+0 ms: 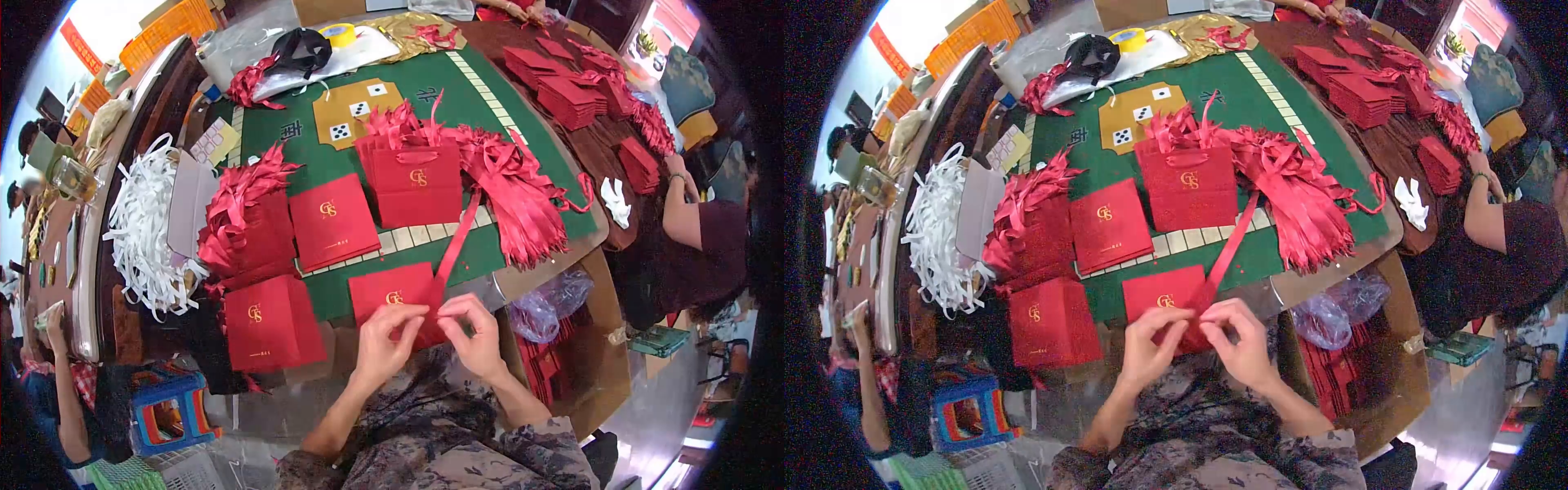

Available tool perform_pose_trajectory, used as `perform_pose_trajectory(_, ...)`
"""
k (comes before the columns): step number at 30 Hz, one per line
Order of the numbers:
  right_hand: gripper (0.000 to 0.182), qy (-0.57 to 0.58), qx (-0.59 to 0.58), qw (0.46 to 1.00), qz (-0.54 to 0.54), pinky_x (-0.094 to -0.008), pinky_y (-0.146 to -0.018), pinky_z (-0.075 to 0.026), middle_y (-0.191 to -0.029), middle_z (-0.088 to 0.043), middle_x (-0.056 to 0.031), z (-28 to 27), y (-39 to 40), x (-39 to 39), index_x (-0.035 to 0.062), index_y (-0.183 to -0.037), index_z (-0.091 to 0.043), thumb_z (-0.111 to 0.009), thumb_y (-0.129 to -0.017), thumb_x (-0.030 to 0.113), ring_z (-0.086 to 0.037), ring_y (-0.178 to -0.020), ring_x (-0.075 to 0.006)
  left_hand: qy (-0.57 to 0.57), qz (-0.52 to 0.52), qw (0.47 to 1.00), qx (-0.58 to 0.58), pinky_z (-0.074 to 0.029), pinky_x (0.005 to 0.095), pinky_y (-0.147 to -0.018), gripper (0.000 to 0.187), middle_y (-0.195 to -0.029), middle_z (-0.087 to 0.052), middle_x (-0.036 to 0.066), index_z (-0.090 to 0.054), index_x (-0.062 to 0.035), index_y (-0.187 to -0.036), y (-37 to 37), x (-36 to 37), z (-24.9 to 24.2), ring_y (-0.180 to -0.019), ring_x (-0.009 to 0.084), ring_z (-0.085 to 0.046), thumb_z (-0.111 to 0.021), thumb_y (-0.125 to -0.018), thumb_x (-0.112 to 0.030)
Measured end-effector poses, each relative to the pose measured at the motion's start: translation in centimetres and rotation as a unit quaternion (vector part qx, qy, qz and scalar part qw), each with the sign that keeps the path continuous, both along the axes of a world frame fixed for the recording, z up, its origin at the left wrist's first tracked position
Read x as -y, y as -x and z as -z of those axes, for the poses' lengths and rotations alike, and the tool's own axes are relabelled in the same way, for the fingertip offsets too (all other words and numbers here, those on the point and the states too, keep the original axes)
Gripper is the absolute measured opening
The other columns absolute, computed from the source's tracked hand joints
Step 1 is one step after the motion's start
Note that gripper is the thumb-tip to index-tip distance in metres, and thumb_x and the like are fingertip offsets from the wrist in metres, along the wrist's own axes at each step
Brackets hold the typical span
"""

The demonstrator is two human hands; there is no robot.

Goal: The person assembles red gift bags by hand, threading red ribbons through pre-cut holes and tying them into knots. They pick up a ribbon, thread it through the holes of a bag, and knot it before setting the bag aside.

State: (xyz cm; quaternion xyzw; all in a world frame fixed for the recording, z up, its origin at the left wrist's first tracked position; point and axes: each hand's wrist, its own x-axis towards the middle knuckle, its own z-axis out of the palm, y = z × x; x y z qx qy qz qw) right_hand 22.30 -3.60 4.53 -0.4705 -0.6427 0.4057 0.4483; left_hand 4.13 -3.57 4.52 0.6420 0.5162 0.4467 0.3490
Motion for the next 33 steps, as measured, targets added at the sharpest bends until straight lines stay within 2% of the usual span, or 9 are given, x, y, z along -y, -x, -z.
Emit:
perform_pose_trajectory(4,0.009,-0.026,-0.064,0.997,0.041,-0.0307,-0.077,-0.053,-0.098,-0.069,-0.0110,-1.3,-0.8,-0.7,0.0000,-0.103,-0.063,-0.063,-0.094,0.004,-0.067,-0.089,-0.0178,-0.074,-0.109,0.977,-0.166,-0.049,0.0402,-0.091,0.027,-0.106,-0.069,0.014,-0.071,-0.0063,-0.111,1.1,-2.4,0.0,-0.101,0.0329,-0.062,-0.072,-0.084,-0.006)
perform_pose_trajectory(7,0.012,0.029,0.059,0.996,0.052,-0.0290,-0.076,-0.053,-0.096,-0.069,-0.0088,-2.2,-0.6,-1.3,-0.0010,-0.101,-0.063,-0.065,-0.095,0.008,-0.065,-0.084,-0.0133,-0.064,-0.090,0.961,-0.255,-0.045,0.0433,-0.093,0.043,-0.119,-0.062,0.016,-0.064,-0.0048,-0.122,1.6,-3.6,0.8,-0.110,0.0351,-0.055,-0.076,-0.082,-0.014)
perform_pose_trajectory(8,0.012,-0.023,0.077,0.995,0.051,-0.0298,-0.071,-0.052,-0.092,-0.067,-0.0100,-1.7,-0.2,-1.9,0.0005,-0.101,-0.066,-0.068,-0.092,0.008,-0.065,-0.078,-0.0166,-0.046,-0.086,0.951,-0.295,-0.044,0.0444,-0.094,0.048,-0.123,-0.059,0.016,-0.062,-0.0042,-0.125,1.6,-3.9,0.8,-0.113,0.0354,-0.053,-0.077,-0.081,-0.017)
perform_pose_trajectory(12,0.013,-0.032,0.130,0.990,0.044,-0.0357,-0.072,-0.052,-0.090,-0.066,-0.0122,0.2,0.8,-3.4,0.0033,-0.102,-0.068,-0.070,-0.090,0.008,-0.065,-0.083,-0.0276,-0.044,-0.051,0.940,-0.335,-0.042,0.0462,-0.092,0.055,-0.124,-0.057,0.016,-0.060,-0.0022,-0.127,1.5,-4.4,1.8,-0.115,0.0354,-0.051,-0.079,-0.079,-0.023)
perform_pose_trajectory(13,0.014,-0.035,0.129,0.990,0.051,-0.0398,-0.076,-0.052,-0.091,-0.066,-0.0129,0.7,1.0,-3.7,0.0042,-0.102,-0.068,-0.070,-0.089,0.009,-0.065,-0.087,-0.0326,-0.049,-0.050,0.941,-0.333,-0.041,0.0463,-0.093,0.054,-0.121,-0.058,0.015,-0.062,-0.0038,-0.122,1.5,-4.7,1.8,-0.114,0.0344,-0.052,-0.081,-0.076,-0.023)
perform_pose_trajectory(18,0.012,-0.052,0.158,0.985,0.054,-0.0405,-0.077,-0.052,-0.092,-0.068,-0.0118,1.6,2.0,-5.4,0.0048,-0.099,-0.068,-0.069,-0.089,0.010,-0.065,-0.088,-0.0325,-0.045,-0.053,0.945,-0.318,-0.040,0.0447,-0.091,0.045,-0.113,-0.059,0.013,-0.064,-0.0081,-0.109,1.3,-5.3,0.6,-0.109,0.0322,-0.052,-0.085,-0.071,-0.021)
perform_pose_trajectory(21,0.011,-0.028,0.158,0.986,0.046,-0.0410,-0.077,-0.052,-0.091,-0.068,-0.0114,1.5,2.1,-5.9,0.0052,-0.097,-0.068,-0.070,-0.087,0.011,-0.066,-0.089,-0.0322,-0.031,-0.040,0.951,-0.305,-0.039,0.0429,-0.086,0.037,-0.096,-0.065,0.010,-0.062,-0.0086,-0.100,1.3,-5.5,-0.4,-0.096,0.0301,-0.058,-0.084,-0.072,-0.019)
perform_pose_trajectory(27,0.013,0.003,0.164,0.986,0.017,-0.0432,-0.077,-0.052,-0.088,-0.068,-0.0119,0.8,2.2,-6.5,0.0049,-0.093,-0.068,-0.071,-0.084,0.013,-0.066,-0.088,-0.0324,0.025,-0.028,0.971,-0.238,-0.039,0.0413,-0.088,0.030,-0.082,-0.067,0.008,-0.065,-0.0096,-0.100,1.7,-5.8,-0.6,-0.084,0.0302,-0.062,-0.081,-0.076,-0.014)
perform_pose_trajectory(33,0.012,0.009,0.202,0.979,0.012,-0.0445,-0.074,-0.051,-0.084,-0.067,-0.0136,0.1,2.0,-7.2,0.0034,-0.086,-0.066,-0.072,-0.079,0.012,-0.065,-0.084,-0.0338,-0.001,-0.037,0.964,-0.262,-0.039,0.0407,-0.087,0.022,-0.082,-0.067,0.008,-0.069,-0.0122,-0.099,0.3,-5.4,-1.1,-0.081,0.0282,-0.060,-0.076,-0.078,-0.011)
